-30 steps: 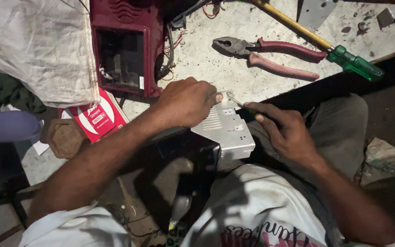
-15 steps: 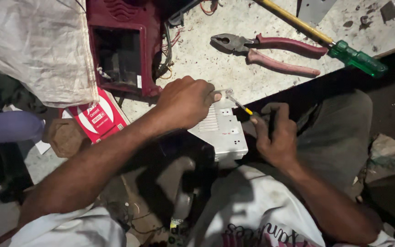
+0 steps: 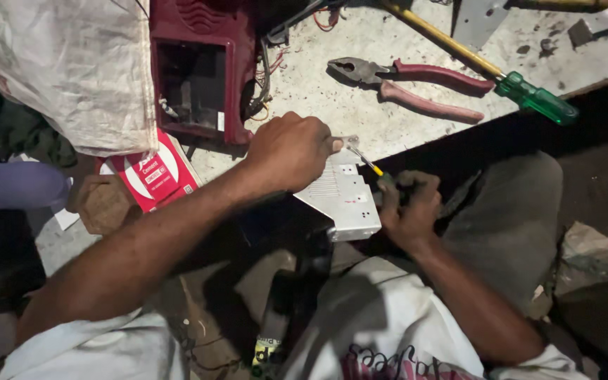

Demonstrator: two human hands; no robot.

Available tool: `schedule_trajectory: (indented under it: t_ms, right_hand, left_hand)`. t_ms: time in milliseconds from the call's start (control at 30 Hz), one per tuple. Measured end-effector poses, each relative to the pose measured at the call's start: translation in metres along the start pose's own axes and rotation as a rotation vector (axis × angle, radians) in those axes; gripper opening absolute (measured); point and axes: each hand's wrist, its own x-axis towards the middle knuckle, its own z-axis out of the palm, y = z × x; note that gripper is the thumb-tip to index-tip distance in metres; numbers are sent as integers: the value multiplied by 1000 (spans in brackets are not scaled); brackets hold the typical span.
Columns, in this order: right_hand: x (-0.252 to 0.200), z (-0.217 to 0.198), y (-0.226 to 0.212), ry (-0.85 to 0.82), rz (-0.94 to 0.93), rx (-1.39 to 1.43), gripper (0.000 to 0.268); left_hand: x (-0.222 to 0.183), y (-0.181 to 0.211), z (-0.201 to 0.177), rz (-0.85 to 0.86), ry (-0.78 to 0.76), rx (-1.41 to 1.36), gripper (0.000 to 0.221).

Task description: The person uses pliers and a screwdriver to disassemble and modify a white metal component, cutting wires and unscrewing fasteners on a cluttered workbench.

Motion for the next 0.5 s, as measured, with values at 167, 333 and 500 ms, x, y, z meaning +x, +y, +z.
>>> schedule_trajectory:
  t_ms: [167,333,500]
  right_hand:
    - [-4,7,12,8,-13,114,32]
    - [-1,8,20,98,2,-15,33]
    - [0,9,26,161,73,93,24]
  left_hand:
    - [-4,4,1,-27,-5,34,37]
    - [17,-15,22,-37,-114,-71,42]
    - [7,-19,25,-91,-26,-131,48]
